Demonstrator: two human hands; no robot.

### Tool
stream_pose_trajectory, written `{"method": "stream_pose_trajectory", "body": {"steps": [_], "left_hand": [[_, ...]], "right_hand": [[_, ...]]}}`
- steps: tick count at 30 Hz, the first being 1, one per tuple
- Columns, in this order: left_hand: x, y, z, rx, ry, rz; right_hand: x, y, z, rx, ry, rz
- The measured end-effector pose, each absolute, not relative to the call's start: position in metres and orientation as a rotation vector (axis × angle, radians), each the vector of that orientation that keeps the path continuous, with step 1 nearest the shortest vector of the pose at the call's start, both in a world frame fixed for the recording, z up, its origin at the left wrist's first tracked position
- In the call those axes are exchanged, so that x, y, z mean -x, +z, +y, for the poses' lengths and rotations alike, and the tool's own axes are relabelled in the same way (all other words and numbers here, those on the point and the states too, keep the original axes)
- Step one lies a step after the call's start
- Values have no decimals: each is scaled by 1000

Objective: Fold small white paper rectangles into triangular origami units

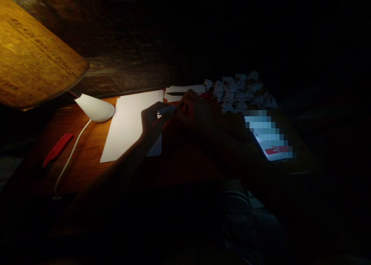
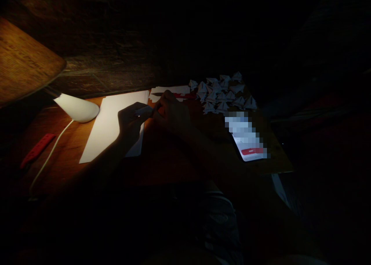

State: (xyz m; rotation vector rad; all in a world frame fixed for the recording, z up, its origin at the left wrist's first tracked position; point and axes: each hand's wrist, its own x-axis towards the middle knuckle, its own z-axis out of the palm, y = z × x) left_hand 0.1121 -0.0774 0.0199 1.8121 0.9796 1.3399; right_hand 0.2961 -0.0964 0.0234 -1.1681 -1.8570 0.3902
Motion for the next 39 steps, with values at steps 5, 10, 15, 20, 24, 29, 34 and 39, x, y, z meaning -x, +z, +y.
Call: {"method": "stream_pose_trajectory", "body": {"steps": [5,10,15,20,24,29,34,39], "left_hand": [[-113,17,-77,-1750,1359,982],[-114,20,-77,-1772,1320,983],[-115,20,-77,-1723,1319,965],[-114,14,-73,-1705,1319,1004],[-114,11,-72,-1641,1323,1011],[-115,11,-70,-1507,1298,1024],[-113,9,-68,-1450,1214,975],[-110,11,-68,-1465,1122,966]], "right_hand": [[-295,19,-89,1141,499,-1783],[-298,18,-88,1095,558,-1753],[-298,17,-87,966,564,-1713],[-293,13,-85,992,624,-1664],[-292,11,-83,988,653,-1648],[-295,11,-81,982,724,-1640],[-294,10,-82,1063,760,-1607],[-292,9,-84,1083,841,-1565]]}}
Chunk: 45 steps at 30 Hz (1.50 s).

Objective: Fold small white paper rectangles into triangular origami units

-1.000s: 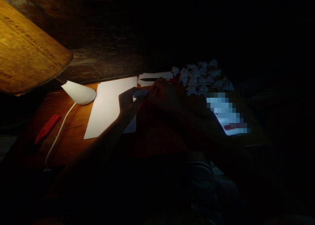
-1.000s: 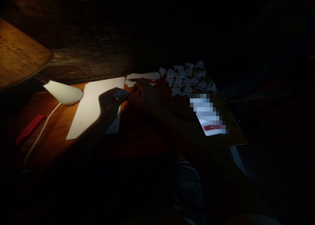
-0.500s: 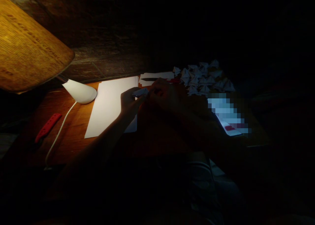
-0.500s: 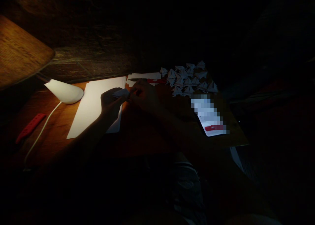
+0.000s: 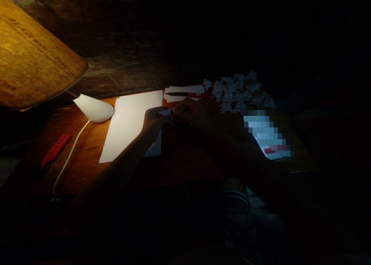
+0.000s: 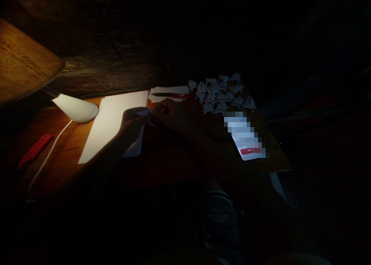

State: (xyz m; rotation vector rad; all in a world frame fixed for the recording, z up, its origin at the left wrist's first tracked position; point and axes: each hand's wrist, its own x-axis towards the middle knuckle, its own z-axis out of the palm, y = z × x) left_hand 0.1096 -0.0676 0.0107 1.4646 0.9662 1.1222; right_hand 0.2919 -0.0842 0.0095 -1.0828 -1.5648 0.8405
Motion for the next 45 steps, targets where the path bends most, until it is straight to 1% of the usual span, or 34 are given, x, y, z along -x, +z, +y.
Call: {"method": "stream_pose_trajectory", "body": {"steps": [8,13,18,23,29,35,41,45], "left_hand": [[-109,15,-70,-1561,1004,984],[-108,10,-67,-1534,1056,1016],[-110,3,-61,-1471,1139,1033],[-111,5,-62,-1479,1083,921],[-111,10,-66,-1497,1105,887],[-112,9,-67,-1553,1072,915],[-108,7,-63,-1569,1174,764],[-105,3,-59,-1662,1281,791]], "right_hand": [[-292,9,-82,1088,776,-1588],[-292,7,-82,1165,808,-1564],[-292,8,-81,1126,825,-1586],[-294,7,-77,1161,829,-1536],[-294,9,-79,1172,980,-1490],[-292,11,-82,1159,938,-1523],[-297,9,-77,1143,1051,-1397],[-298,10,-75,1162,1059,-1386]]}}
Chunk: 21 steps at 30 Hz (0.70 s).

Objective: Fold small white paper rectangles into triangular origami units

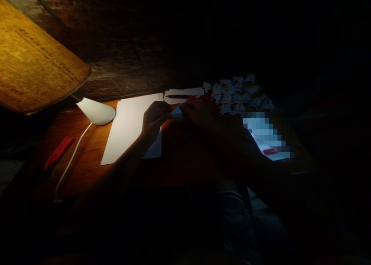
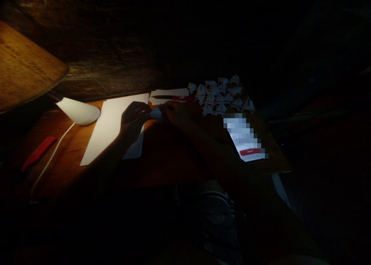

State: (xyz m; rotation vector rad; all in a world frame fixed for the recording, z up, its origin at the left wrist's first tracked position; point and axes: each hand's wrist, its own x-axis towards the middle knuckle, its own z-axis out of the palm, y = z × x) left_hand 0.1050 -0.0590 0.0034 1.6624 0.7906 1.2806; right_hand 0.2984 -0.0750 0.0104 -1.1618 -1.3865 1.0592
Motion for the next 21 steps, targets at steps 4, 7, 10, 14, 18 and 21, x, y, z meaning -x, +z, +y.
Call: {"method": "stream_pose_trajectory", "body": {"steps": [4,7,10,14,18,21], "left_hand": [[-104,-3,-56,-1787,1260,821],[-104,-5,-56,-1814,1260,808],[-103,-3,-57,-1833,1271,822],[-103,2,-59,-1896,1265,828],[-102,5,-61,-1920,1251,790],[-102,7,-61,-1935,1231,788]], "right_hand": [[-296,12,-76,1174,959,-1429],[-295,13,-77,1172,924,-1439],[-295,14,-78,1141,965,-1442],[-297,14,-79,1094,1000,-1466],[-297,15,-80,1099,985,-1485],[-296,14,-81,1099,944,-1512]]}}
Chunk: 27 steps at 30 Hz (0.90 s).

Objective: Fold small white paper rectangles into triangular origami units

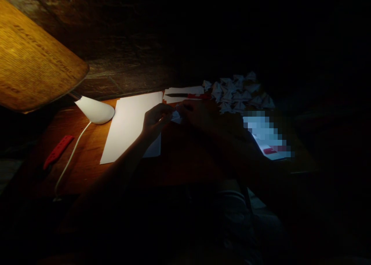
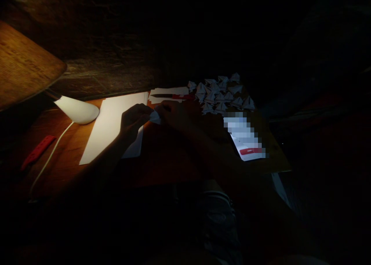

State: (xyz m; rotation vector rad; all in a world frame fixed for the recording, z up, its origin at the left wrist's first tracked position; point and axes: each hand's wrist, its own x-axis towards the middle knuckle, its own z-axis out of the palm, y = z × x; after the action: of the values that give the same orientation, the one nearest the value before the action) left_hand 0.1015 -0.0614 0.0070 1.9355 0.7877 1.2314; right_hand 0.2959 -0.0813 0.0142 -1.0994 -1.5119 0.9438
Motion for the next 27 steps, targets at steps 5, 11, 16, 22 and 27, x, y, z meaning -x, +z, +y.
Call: {"method": "stream_pose_trajectory", "body": {"steps": [5,11,16,22,27], "left_hand": [[-103,13,-63,-2037,1210,864],[-106,21,-67,-2144,1266,920],[-104,23,-66,-2116,1256,897],[-99,22,-64,-2032,1249,840],[-101,13,-62,-2015,1221,820]], "right_hand": [[-293,11,-81,1096,938,-1546],[-291,6,-81,1010,1048,-1528],[-292,11,-83,1012,1087,-1455],[-294,13,-79,1027,1020,-1389],[-294,14,-79,1034,1055,-1356]]}}
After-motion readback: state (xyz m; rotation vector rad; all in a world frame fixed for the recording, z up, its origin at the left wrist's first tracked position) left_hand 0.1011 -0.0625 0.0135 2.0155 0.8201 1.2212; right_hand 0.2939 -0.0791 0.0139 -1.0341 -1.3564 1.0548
